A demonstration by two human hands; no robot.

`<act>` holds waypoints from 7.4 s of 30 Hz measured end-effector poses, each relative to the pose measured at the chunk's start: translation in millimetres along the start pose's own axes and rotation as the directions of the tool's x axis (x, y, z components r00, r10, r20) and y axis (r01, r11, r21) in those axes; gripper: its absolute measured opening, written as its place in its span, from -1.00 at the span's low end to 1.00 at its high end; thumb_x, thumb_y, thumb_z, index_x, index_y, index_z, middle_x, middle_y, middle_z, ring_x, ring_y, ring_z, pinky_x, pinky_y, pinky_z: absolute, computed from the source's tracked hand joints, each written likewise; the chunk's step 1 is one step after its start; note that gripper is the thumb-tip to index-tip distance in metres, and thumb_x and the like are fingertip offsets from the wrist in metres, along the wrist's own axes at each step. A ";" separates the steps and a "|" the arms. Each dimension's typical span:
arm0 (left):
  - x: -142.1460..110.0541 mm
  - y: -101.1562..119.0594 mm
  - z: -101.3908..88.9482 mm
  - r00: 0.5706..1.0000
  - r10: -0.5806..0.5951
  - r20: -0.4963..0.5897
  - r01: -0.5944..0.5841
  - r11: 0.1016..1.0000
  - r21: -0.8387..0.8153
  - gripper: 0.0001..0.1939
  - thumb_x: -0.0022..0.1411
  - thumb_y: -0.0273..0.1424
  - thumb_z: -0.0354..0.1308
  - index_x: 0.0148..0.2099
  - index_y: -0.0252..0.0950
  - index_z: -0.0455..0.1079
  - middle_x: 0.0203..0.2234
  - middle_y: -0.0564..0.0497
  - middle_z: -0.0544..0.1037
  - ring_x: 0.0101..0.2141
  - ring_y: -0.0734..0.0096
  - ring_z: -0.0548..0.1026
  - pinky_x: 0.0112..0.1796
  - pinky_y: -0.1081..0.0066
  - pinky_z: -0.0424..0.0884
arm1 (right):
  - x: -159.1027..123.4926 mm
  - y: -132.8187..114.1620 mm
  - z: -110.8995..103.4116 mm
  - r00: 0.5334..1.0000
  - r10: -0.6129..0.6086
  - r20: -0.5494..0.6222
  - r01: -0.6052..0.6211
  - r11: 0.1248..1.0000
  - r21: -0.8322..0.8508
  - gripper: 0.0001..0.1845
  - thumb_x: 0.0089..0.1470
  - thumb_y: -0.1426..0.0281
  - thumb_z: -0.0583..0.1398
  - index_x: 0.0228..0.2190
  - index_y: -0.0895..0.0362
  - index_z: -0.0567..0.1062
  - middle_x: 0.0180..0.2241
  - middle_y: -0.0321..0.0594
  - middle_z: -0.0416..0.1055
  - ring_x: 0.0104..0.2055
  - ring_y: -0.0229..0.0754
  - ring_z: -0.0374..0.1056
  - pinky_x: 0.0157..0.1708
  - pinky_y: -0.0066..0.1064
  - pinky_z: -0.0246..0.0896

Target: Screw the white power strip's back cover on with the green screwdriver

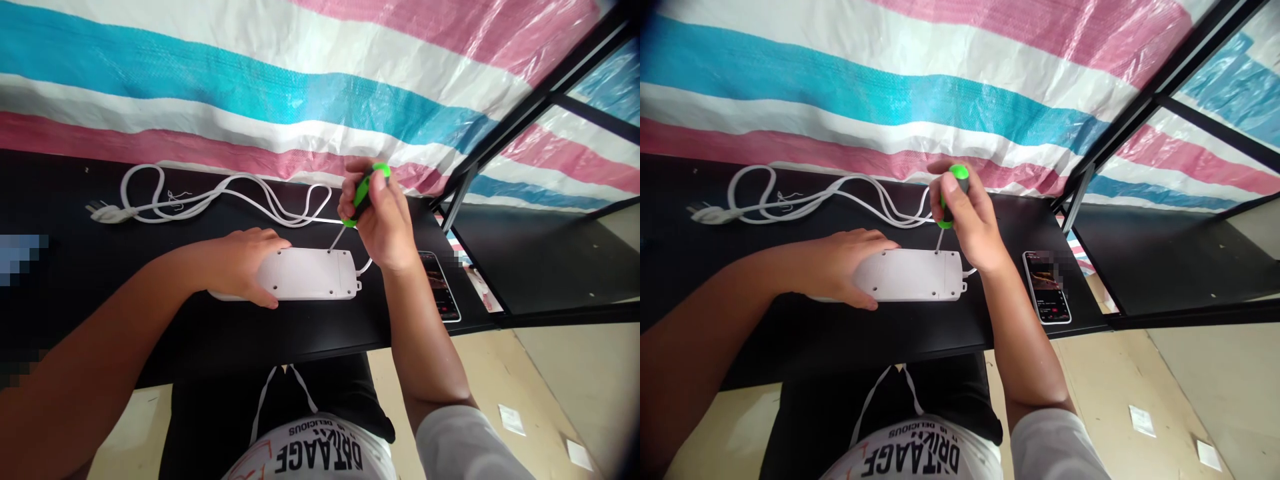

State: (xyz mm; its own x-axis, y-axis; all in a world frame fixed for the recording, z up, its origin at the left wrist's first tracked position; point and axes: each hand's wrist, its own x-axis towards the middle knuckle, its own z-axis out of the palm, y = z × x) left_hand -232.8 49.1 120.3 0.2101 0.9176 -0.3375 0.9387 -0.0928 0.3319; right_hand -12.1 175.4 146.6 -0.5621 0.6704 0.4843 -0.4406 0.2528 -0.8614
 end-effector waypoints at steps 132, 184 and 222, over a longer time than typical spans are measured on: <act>-48.0 -32.0 62.5 0.898 -0.072 -0.435 -0.079 0.944 -0.319 -0.01 -0.01 -0.08 0.51 0.40 -0.12 0.18 0.27 -0.13 0.35 0.26 -0.10 0.35 0.30 0.05 0.31 | -1.8 7.1 5.0 0.972 -0.159 -0.173 0.139 0.983 -0.123 -0.57 0.24 -0.03 0.33 -0.27 -0.01 0.33 -0.35 -0.36 0.31 -0.50 -0.32 0.27 -0.57 -0.41 0.21; -17.0 -7.3 63.2 0.876 -0.094 -0.474 -0.132 0.897 -0.422 -0.01 -0.03 -0.09 0.54 0.36 -0.20 0.22 0.21 -0.17 0.42 0.20 -0.13 0.42 0.24 -0.03 0.38 | 43.3 15.4 87.6 0.864 0.052 0.501 -0.162 0.970 0.179 -0.51 0.18 -0.09 0.35 -0.30 0.00 0.34 -0.29 -0.31 0.50 -0.26 -0.24 0.48 -0.30 -0.35 0.45; -27.8 -21.0 68.4 0.856 -0.053 -0.515 -0.202 0.881 -0.428 0.10 -0.03 -0.32 0.49 0.48 -0.21 0.04 0.31 -0.20 0.34 0.28 -0.07 0.37 0.30 -0.01 0.33 | 50.3 31.1 83.4 0.862 0.130 0.490 -0.306 0.904 0.299 -0.56 0.27 -0.07 0.26 -0.15 0.04 0.49 -0.22 -0.27 0.41 -0.24 -0.27 0.38 -0.19 -0.39 0.36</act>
State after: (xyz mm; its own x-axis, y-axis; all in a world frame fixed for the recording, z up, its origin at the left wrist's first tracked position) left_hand -239.7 -0.9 62.5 -0.0110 0.9891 0.1466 0.6677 -0.1019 0.7375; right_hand -112.4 158.8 156.9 -0.8847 0.2690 0.3808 -0.4356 -0.1858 -0.8808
